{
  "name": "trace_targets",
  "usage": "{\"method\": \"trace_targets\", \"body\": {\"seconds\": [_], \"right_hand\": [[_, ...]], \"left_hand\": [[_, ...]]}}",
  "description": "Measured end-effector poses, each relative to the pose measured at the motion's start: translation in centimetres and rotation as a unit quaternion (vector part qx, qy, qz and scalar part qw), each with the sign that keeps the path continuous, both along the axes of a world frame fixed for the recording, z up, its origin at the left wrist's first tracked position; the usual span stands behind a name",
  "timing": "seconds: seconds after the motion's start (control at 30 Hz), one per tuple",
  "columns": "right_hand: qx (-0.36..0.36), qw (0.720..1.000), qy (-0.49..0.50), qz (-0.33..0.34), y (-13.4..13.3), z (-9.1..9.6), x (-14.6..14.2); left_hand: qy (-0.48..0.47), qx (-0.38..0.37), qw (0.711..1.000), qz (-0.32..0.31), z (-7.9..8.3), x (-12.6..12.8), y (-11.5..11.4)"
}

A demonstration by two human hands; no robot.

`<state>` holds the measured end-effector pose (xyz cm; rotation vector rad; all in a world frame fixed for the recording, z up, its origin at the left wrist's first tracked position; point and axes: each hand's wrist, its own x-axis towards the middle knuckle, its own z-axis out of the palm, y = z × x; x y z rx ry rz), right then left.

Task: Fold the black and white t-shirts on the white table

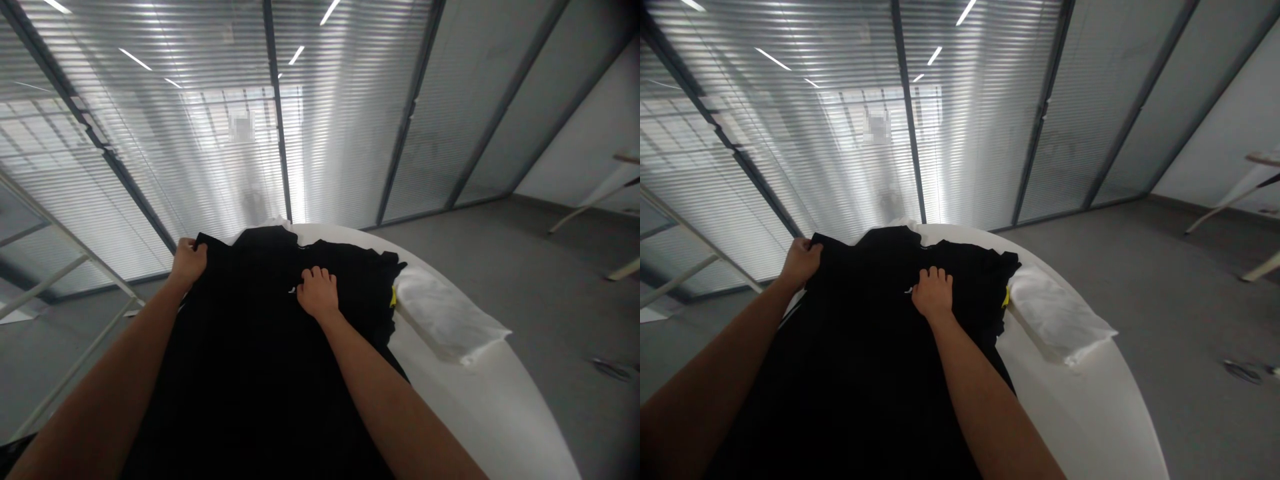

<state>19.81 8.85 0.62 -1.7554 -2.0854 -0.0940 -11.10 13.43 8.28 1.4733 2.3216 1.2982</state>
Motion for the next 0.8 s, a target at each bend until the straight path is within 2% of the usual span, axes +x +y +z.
{"method": "trace_targets", "body": {"seconds": [0.13, 0.2, 0.4, 0.5, 0.57, 0.6, 0.63, 0.7, 0.8], "right_hand": [[-0.003, 1.000, -0.002, -0.001, 0.0, 0.0, 0.0], [-0.004, 1.000, -0.004, 0.000, 0.0, 0.0, 0.0], [-0.005, 1.000, -0.004, 0.001, 0.0, 0.2, 0.0], [-0.016, 1.000, -0.007, -0.003, -0.1, 0.3, 0.0], [-0.018, 1.000, -0.006, -0.005, -0.1, 0.3, -0.1], [-0.018, 1.000, -0.006, -0.005, -0.1, 0.3, -0.1], [-0.019, 1.000, -0.005, -0.006, -0.1, 0.3, -0.1], [-0.021, 1.000, -0.004, -0.005, -0.1, 0.3, -0.1], [-0.025, 1.000, -0.004, -0.003, 0.0, 0.2, -0.1]], "left_hand": [[-0.007, 0.022, 1.000, 0.005, -0.3, 1.3, -0.8], [0.002, 0.011, 1.000, -0.020, -0.2, 2.3, -1.0], [0.123, -0.021, 0.978, -0.167, -0.6, 8.0, -2.6], [0.077, -0.056, 0.959, -0.268, -1.5, 10.1, -3.3], [0.016, -0.101, 0.939, -0.327, -2.2, 10.5, -3.4], [0.008, -0.111, 0.935, -0.337, -2.4, 10.4, -3.3], [0.025, -0.107, 0.937, -0.330, -2.8, 10.0, -3.2], [0.121, -0.081, 0.947, -0.285, -3.5, 9.0, -3.1], [0.272, -0.099, 0.929, -0.229, -5.0, 7.8, -3.3]]}}
